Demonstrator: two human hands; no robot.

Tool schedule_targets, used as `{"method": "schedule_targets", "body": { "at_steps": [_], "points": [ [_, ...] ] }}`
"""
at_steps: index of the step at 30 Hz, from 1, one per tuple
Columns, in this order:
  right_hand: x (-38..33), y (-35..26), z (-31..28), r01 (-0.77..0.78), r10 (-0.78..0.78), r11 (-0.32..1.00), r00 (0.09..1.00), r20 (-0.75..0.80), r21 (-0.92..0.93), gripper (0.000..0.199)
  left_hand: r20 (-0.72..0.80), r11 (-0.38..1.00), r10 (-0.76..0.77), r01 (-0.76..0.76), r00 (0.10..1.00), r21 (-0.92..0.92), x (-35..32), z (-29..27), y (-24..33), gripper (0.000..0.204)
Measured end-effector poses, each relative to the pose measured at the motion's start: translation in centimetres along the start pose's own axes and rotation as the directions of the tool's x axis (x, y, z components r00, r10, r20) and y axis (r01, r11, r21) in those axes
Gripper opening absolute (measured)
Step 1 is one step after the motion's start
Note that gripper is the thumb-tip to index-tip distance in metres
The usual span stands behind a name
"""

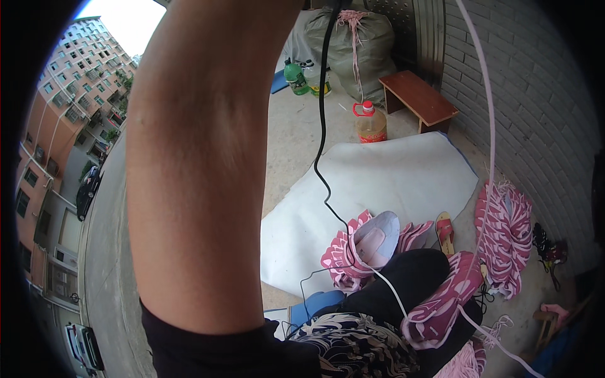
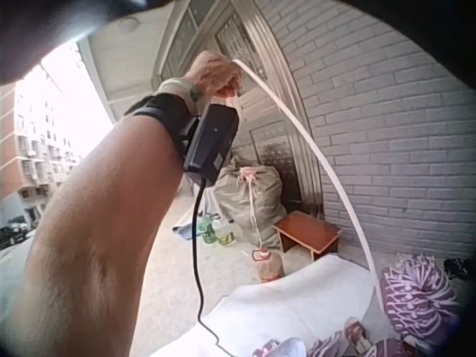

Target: The person sits on the floor and laces a pink Reebok sneaker with a long pink shoelace. They thread the lace through the eyelets, pull it tight, and tie a knot. Another person is visible in the background working with similar materials.

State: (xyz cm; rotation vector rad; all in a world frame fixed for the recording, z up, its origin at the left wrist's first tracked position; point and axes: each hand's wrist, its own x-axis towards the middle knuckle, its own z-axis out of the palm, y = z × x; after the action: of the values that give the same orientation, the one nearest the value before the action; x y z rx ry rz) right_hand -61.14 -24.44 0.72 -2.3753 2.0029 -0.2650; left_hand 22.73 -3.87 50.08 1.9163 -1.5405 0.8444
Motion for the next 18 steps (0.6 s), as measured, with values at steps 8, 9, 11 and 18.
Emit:
{"method": "schedule_targets", "body": {
  "at_steps": [8,9,11,18],
  "points": [
    [-7.8,-8.8,5.9,-0.812,-0.097,0.213,0.535,0.839,0.543,0.022,0.965,0.968,-0.251,0.006,0.075,0.251,-30.4,22.4,8.1,0.027],
    [-9.1,-15.3,7.0,-0.821,-0.167,0.083,0.547,0.821,0.564,0.017,0.980,0.970,-0.137,0.183,-0.141,0.162,-34.0,23.3,9.2,0.024],
    [-11.3,-22.8,6.2,-0.764,-0.215,-0.092,0.641,0.736,0.638,0.010,0.967,0.837,0.180,0.544,-0.178,-0.056,-39.5,26.9,13.5,0.027],
    [-11.1,-31.0,6.4,-0.635,-0.289,-0.120,0.758,0.585,0.763,0.011,0.784,0.124,0.294,0.792,0.547,-0.598,-44.3,27.1,27.5,0.022]
  ]
}}
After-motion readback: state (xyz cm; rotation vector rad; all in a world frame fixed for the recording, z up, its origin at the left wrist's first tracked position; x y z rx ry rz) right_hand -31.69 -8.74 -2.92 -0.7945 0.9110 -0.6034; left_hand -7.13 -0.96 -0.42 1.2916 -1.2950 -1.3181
